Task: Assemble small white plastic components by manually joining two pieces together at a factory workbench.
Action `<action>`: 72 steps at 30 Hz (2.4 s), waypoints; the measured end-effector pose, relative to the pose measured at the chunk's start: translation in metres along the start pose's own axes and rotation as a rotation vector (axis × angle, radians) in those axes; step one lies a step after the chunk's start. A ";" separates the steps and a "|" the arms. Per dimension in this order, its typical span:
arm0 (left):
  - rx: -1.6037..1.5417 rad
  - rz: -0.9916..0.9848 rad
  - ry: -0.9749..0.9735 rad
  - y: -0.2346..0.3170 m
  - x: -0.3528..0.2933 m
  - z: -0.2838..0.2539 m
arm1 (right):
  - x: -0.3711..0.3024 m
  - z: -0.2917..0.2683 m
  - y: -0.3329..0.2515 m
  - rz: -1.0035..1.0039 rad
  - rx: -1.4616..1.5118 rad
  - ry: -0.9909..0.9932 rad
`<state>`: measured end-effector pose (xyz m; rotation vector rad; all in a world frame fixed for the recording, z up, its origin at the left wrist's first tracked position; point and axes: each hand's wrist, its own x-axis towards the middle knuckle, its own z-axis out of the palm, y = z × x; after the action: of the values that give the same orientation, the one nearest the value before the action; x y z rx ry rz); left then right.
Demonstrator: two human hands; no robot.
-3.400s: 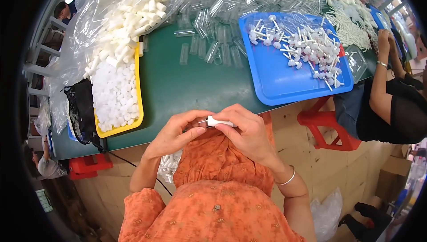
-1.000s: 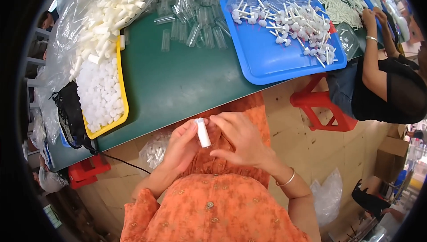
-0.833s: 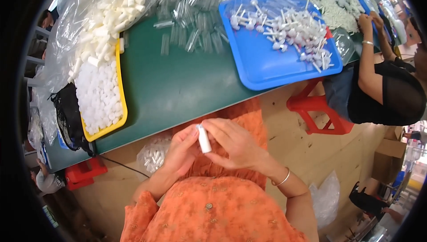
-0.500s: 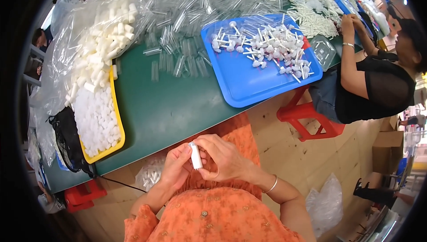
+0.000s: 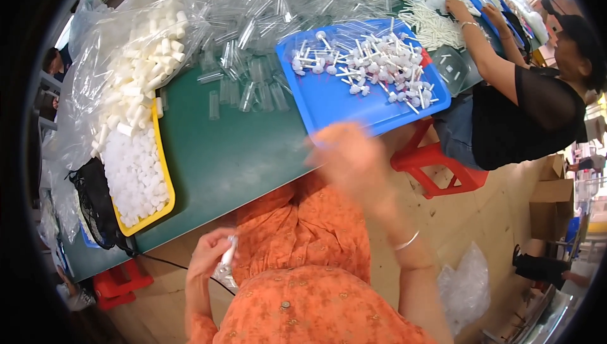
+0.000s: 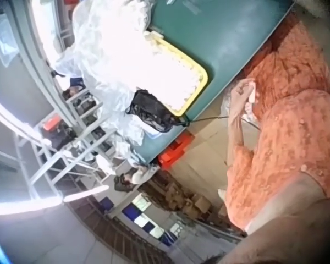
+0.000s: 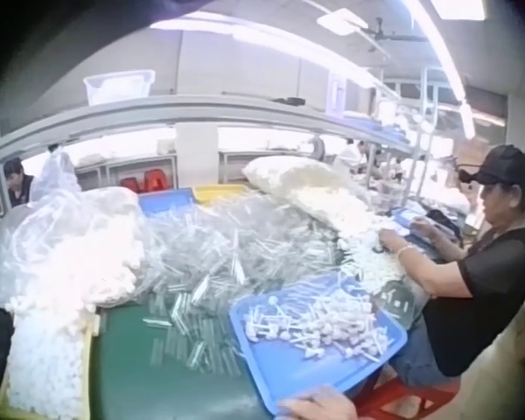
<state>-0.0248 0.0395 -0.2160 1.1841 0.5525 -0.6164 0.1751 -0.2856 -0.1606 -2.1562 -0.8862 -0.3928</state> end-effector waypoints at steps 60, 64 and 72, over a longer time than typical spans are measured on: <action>0.379 0.670 0.100 0.076 0.063 0.074 | -0.019 0.072 -0.032 0.835 1.586 0.011; 0.429 0.684 0.067 0.078 0.059 0.075 | -0.019 0.072 -0.039 0.787 1.449 -0.078; 0.445 0.625 0.069 0.080 0.051 0.080 | -0.028 0.072 -0.039 0.753 1.384 -0.108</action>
<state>0.0735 -0.0239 -0.1746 1.7036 0.0753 -0.1578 0.1271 -0.2264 -0.2026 -1.0263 -0.1539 0.5887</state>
